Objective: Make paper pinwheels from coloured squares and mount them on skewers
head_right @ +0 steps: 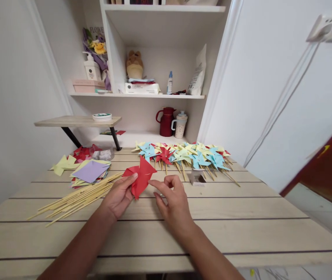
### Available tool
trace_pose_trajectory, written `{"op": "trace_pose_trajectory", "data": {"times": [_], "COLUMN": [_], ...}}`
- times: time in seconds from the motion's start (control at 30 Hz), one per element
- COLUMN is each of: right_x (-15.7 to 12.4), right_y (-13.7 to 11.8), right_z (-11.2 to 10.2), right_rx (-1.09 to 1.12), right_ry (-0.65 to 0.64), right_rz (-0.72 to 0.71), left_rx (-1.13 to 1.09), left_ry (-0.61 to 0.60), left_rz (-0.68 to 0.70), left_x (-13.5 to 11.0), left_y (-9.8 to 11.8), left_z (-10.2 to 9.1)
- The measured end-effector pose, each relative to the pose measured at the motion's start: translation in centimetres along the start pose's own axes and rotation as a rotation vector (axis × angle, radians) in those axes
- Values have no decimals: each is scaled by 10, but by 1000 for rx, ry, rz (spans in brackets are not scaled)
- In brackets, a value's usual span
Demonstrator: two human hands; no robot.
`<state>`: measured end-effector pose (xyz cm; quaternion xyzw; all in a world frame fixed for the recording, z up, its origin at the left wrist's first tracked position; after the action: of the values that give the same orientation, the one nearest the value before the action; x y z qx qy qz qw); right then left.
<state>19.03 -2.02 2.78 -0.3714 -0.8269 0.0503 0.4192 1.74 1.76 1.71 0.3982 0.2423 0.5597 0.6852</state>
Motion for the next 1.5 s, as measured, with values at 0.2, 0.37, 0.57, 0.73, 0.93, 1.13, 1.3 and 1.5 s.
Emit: {"op": "trace_pose_trajectory", "data": {"times": [0.2,0.37,0.57,0.73,0.93,1.13,1.3,1.5], "right_x": [-2,-3,-1,5,8,7,7,9], "right_y": [-2,-6,-4,-4,-1,1,0,1], "right_z": [3,5,4,-3,-7,-9,-8,-7], "right_rx": [-127,-162,-63,128,246,272,283,305], "right_ry": [-20,-47,27,91,94,79,49,26], "right_rz": [-49,-99,-98,31,169,175,153,193], "left_rx": [12,25,24,28,-29,-46,-11,54], "left_ry": [-62,-55,-72,-32,-41,51,106,171], "left_rz": [-7,-20,-27,-50,-41,-21,15,66], "left_x": [0,0,-3,-14,-27,-25,-24,-26], "left_y": [-6,-7,-7,-19,-31,-34,-33,-32], "left_z": [5,5,13,27,38,33,33,34]}}
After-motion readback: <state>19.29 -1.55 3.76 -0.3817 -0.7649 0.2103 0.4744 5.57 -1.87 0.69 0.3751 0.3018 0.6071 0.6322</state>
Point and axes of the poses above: each hand's wrist, its own x-axis towards the middle knuckle, its own z-axis out of the palm, y = z × x, the point moved 3 cm from there along x, towards the middle knuckle, and after that the axes turned 15 degrees about -y, right-handed, at the moved point
